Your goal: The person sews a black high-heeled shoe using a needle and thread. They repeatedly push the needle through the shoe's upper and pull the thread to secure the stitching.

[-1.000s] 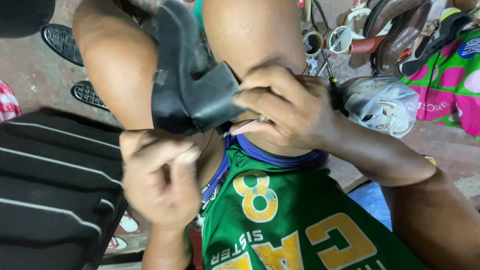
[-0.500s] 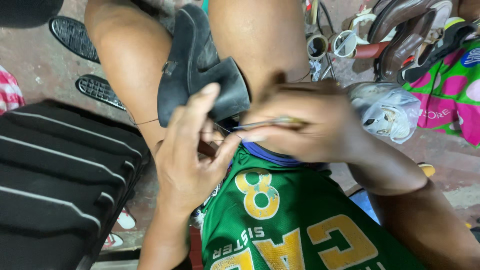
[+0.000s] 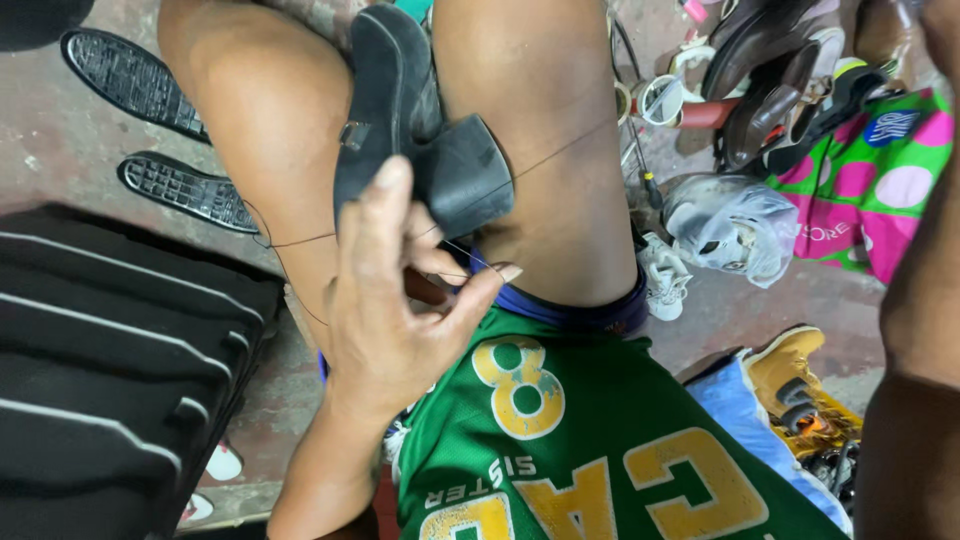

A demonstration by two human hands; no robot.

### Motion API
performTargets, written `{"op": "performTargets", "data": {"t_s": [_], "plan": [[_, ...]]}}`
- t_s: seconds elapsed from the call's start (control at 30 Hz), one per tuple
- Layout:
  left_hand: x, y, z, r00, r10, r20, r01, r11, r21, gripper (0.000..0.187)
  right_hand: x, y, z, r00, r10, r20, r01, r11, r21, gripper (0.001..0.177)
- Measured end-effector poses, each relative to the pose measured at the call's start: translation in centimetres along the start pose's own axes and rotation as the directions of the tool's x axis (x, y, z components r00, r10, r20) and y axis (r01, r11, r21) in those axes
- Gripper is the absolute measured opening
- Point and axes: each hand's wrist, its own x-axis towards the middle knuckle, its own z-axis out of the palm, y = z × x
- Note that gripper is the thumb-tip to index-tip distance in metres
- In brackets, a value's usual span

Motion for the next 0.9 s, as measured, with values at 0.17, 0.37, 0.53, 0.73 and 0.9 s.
{"op": "performTargets", "data": {"t_s": [0.17, 0.37, 0.53, 0.73, 0.9], "plan": [[1.0, 0.4, -0.4, 0.999, -0.043, 0.033, 0.045, 0.997, -0.064, 0.104, 0.8, 2.2, -1.2, 0.981, 0.17, -0.096, -0.162, 0.983, 0.085, 0.018], [1.5, 0.8, -0.7, 0.994, -0.097, 0.054, 0.101, 0.99, -0.093, 0.107, 0.5, -6.1, 2.0, 0.993, -0.101, -0.068, 0.111, 0.981, 0.16, 0.032], [1.5, 0.9, -1.0, 0.999, -0.04, 0.035, 0.043, 0.997, -0.067, 0.1, 2.7, -10.9, 1.0, 0.99, -0.142, -0.011, 0.141, 0.961, 0.24, 0.044], [0.2, 0.4, -2.8, 0.986, 0.001, -0.166, 0.024, 0.989, 0.147, 0.051, 4.2, -12.9, 0.4, 0.984, -0.117, -0.132, 0.175, 0.569, 0.803, 0.038], [-0.8, -2.0, -4.3, 0.986, -0.141, -0.089, 0.159, 0.951, 0.264, 0.048, 5.1, -13.8, 0.5, 0.986, -0.049, -0.156, 0.143, 0.726, 0.673, 0.058]]}}
